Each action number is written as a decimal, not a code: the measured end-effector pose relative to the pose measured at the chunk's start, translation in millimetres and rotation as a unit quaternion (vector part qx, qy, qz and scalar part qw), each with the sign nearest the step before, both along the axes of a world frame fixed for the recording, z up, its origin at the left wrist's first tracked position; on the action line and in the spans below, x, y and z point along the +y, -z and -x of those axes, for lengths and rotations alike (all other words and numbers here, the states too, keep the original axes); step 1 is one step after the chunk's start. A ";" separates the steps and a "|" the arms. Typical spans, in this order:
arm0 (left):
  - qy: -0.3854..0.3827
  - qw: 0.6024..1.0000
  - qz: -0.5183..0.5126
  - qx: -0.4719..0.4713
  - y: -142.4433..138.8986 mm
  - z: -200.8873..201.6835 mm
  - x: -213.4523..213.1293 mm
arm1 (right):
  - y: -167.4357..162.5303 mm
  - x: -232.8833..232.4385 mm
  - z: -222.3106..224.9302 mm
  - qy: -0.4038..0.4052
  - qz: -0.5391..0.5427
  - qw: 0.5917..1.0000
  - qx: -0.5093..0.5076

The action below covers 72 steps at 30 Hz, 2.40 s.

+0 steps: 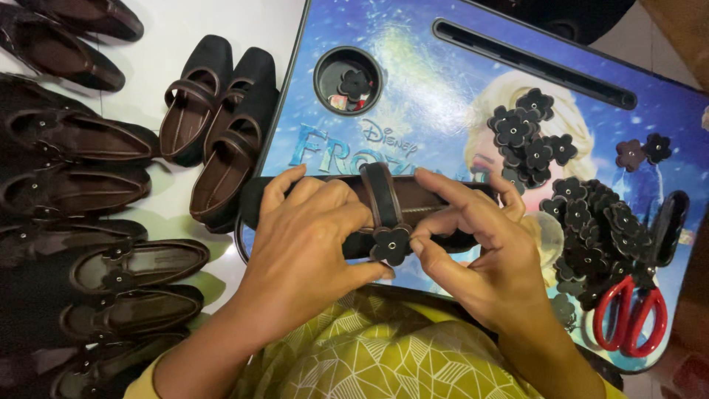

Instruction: The person sits on the floor with a lap tray, dips black fabric flower appliqués into a small container of glue and presses them onto the straps of black Mary Jane shoes, then sets finished shoes aside with other completed pairs.

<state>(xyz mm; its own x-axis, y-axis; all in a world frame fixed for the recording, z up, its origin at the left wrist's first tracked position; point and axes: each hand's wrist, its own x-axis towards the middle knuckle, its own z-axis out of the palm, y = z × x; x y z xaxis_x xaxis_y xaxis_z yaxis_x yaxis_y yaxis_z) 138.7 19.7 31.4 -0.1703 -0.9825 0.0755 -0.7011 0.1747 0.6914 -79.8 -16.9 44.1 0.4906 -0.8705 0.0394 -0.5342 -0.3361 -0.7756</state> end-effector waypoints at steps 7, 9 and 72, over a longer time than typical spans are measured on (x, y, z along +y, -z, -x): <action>0.016 0.999 0.010 0.035 6.0 -4.5 -3.2 | 3.1 -3.4 -3.2 0.002 0.026 0.999 0.020; 0.013 0.999 0.018 0.039 7.1 -3.9 -3.7 | 3.6 -3.7 -3.7 0.004 0.016 1.000 0.022; -0.068 0.988 0.142 0.008 81.9 7.8 4.9 | 64.7 -3.1 -16.2 -0.021 0.255 0.962 0.097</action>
<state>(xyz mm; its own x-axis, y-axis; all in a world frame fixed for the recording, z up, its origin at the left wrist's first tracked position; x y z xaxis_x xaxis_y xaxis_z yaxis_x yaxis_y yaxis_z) 130.9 24.5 -50.5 -0.0344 -0.9352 0.3524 -0.7205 0.2675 0.6397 -63.5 -20.0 -20.6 0.5664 -0.7415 0.3597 -0.6299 -0.6710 -0.3911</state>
